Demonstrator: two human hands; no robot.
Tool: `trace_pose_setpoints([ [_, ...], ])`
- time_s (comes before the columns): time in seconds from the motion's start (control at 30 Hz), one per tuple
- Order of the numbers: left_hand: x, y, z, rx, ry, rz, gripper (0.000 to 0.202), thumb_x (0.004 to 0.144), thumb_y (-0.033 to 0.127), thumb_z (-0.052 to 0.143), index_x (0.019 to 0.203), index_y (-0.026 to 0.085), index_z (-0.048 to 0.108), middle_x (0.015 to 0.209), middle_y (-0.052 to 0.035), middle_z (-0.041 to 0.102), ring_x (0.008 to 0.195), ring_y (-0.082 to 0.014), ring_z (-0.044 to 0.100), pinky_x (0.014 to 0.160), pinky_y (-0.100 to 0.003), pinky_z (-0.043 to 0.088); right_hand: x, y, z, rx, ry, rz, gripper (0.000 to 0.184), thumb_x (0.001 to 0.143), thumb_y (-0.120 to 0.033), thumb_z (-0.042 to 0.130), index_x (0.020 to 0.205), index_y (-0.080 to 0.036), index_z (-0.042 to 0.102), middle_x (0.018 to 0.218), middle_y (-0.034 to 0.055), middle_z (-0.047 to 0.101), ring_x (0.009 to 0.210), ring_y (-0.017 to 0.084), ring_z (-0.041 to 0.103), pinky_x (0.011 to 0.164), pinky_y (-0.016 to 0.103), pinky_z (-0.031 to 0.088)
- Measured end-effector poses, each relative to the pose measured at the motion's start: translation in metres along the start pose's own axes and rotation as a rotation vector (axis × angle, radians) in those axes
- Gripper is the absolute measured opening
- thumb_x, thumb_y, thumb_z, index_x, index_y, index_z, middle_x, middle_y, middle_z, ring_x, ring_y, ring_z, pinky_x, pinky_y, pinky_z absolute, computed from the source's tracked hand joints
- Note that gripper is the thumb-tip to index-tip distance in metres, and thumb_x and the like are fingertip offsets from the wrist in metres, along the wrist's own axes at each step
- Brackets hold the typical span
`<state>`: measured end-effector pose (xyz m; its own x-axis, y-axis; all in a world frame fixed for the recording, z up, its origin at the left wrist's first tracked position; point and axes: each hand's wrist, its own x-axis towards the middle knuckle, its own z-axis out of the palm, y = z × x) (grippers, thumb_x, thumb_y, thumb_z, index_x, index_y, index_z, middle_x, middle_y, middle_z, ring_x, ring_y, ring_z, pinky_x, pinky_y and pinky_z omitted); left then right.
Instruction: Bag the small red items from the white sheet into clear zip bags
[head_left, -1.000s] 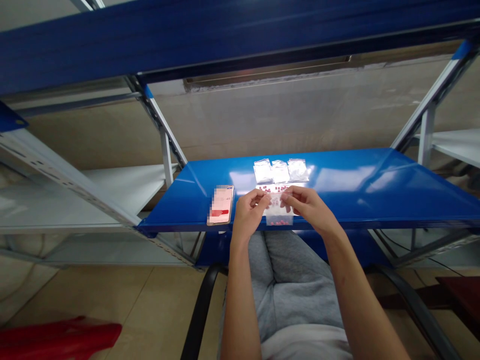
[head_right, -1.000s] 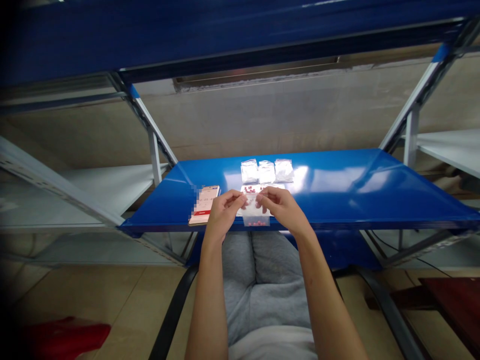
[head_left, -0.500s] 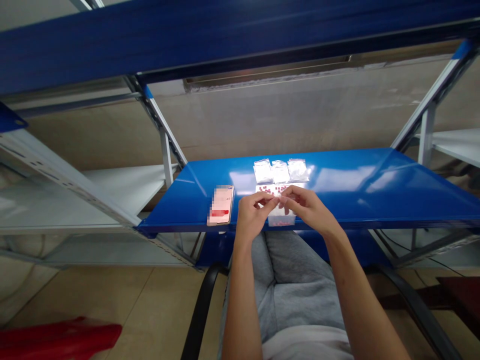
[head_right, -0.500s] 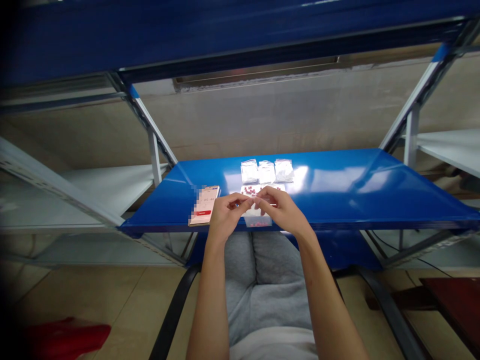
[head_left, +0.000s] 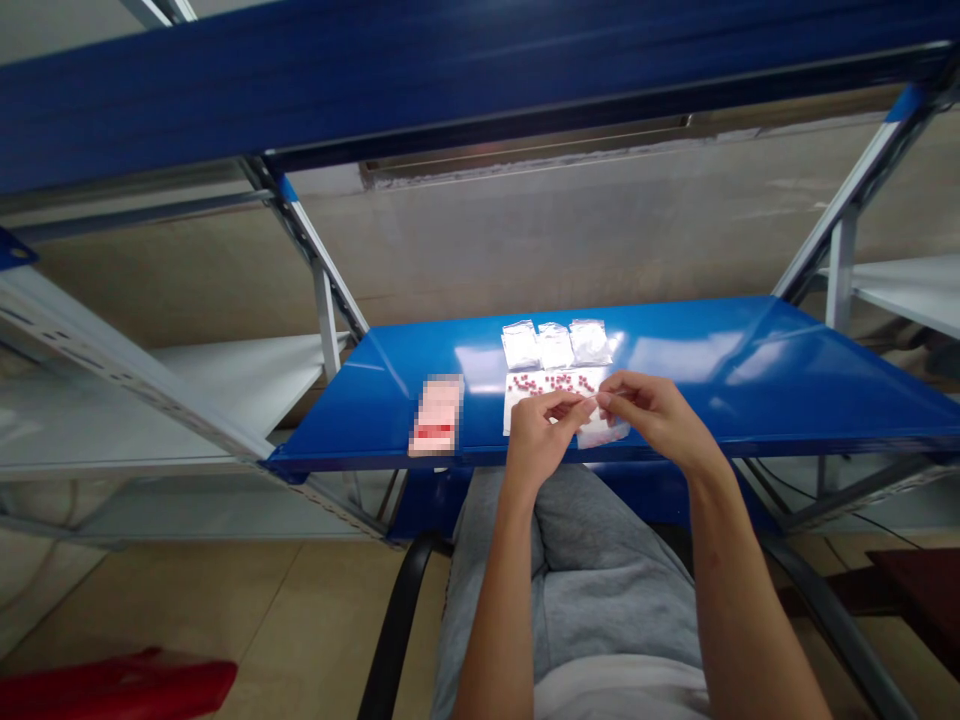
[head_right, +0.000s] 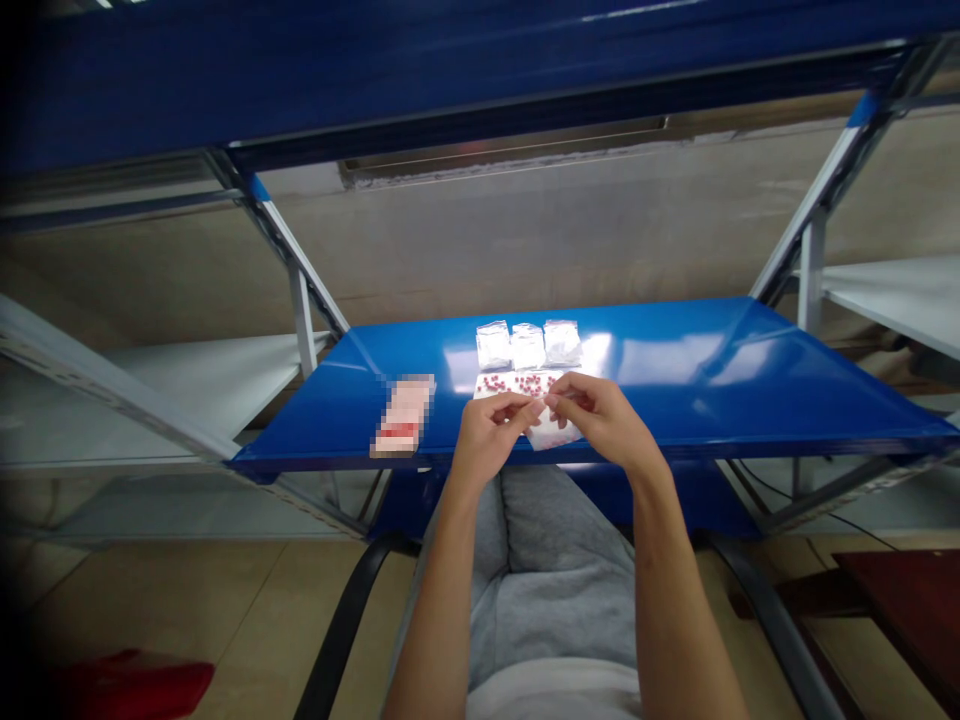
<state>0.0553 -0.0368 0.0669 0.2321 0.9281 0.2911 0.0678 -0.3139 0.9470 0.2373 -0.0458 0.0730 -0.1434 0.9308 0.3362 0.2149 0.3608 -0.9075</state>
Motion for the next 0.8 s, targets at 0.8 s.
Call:
trace_pose_setpoints([
  [0.8,-0.018,-0.034,0.105,0.169,-0.011,-0.069,0.026,0.090,0.012,0.065,0.113,0.020,0.072,0.089,-0.0043,0.079,0.087,-0.0202,0.075,0.088,-0.034,0.057,-0.026,0.042,-0.065,-0.038,0.435,0.224,0.038,0.075,-0.054,0.081,0.080,-0.017,0.073,0.065,0.0043,0.068,0.060,0.016,0.059,0.051,0.025,0.042],
])
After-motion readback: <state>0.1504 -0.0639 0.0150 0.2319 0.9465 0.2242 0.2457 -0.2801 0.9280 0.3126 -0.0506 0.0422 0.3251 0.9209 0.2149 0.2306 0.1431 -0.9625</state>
